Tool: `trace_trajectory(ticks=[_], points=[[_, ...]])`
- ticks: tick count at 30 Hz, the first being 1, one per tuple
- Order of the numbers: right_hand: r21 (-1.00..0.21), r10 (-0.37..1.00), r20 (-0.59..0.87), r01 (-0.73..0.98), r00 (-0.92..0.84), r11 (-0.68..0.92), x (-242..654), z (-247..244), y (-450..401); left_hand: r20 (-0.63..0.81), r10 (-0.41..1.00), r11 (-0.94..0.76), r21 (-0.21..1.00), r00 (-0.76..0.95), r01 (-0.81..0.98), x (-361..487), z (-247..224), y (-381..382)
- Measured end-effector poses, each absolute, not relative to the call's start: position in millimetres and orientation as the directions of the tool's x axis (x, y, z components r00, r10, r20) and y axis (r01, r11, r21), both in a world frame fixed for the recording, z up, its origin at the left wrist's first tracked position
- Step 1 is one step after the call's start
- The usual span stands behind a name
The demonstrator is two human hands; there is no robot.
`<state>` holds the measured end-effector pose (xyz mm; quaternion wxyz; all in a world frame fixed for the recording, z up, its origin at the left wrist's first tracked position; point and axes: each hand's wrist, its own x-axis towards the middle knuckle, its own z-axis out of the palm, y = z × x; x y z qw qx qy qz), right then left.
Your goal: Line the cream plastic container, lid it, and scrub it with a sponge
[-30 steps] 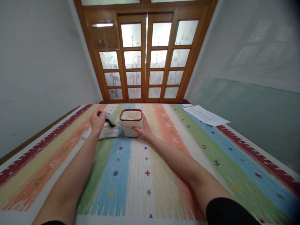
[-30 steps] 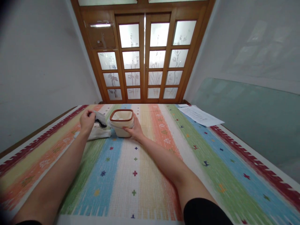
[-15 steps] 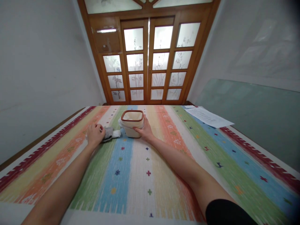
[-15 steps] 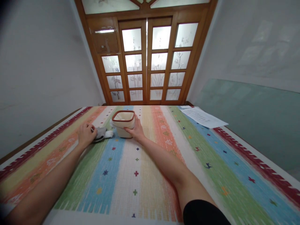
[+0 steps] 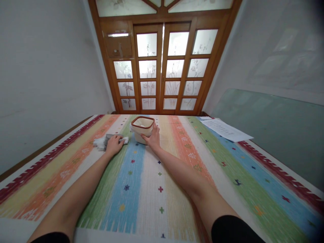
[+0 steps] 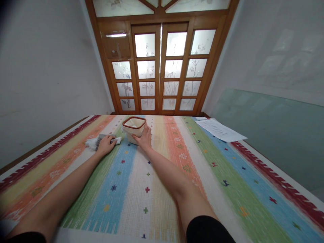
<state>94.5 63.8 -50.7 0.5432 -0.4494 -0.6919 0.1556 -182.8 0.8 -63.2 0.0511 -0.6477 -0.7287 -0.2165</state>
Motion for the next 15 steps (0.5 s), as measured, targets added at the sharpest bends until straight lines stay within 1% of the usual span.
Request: trace_trajectory(ticks=[2,3,5,6,8,9,11,13,15], points=[[-0.695,0.788,0.616,0.471,0.001,0.543,88,-51,65,0.433,0.88,0.063,0.296,-0.193,0.953,-173,-59,2],[-0.685,0.78,0.626,0.474,-0.006,0.554,87,-52,65,0.486,0.855,0.026,0.313,-0.183,0.949,-166,-56,0],[-0.657,0.758,0.651,0.465,-0.048,0.593,87,-55,62,0.582,0.807,-0.129,0.339,-0.099,0.932,-147,-51,-4],[-0.643,0.746,0.662,0.451,-0.079,0.619,88,-57,60,0.603,0.796,-0.22,0.362,-0.048,0.906,-136,-49,-6],[-0.629,0.721,0.679,0.399,-0.137,0.667,90,-61,56,0.611,0.791,-0.325,0.458,-0.027,0.827,-117,-49,-10],[-0.634,0.715,0.682,0.362,-0.153,0.683,91,-64,56,0.605,0.795,-0.343,0.506,-0.042,0.791,-110,-50,-10],[-0.67,0.722,0.672,0.279,-0.164,0.688,91,-70,58,0.608,0.784,-0.334,0.582,-0.124,0.741,-102,-55,-5],[-0.715,0.742,0.645,0.199,-0.18,0.67,89,-76,62,0.6,0.769,-0.297,0.641,-0.221,0.708,-103,-63,4],[-0.743,0.752,0.619,0.14,-0.227,0.654,85,-82,68,0.56,0.766,-0.25,0.711,-0.315,0.657,-109,-71,17]])
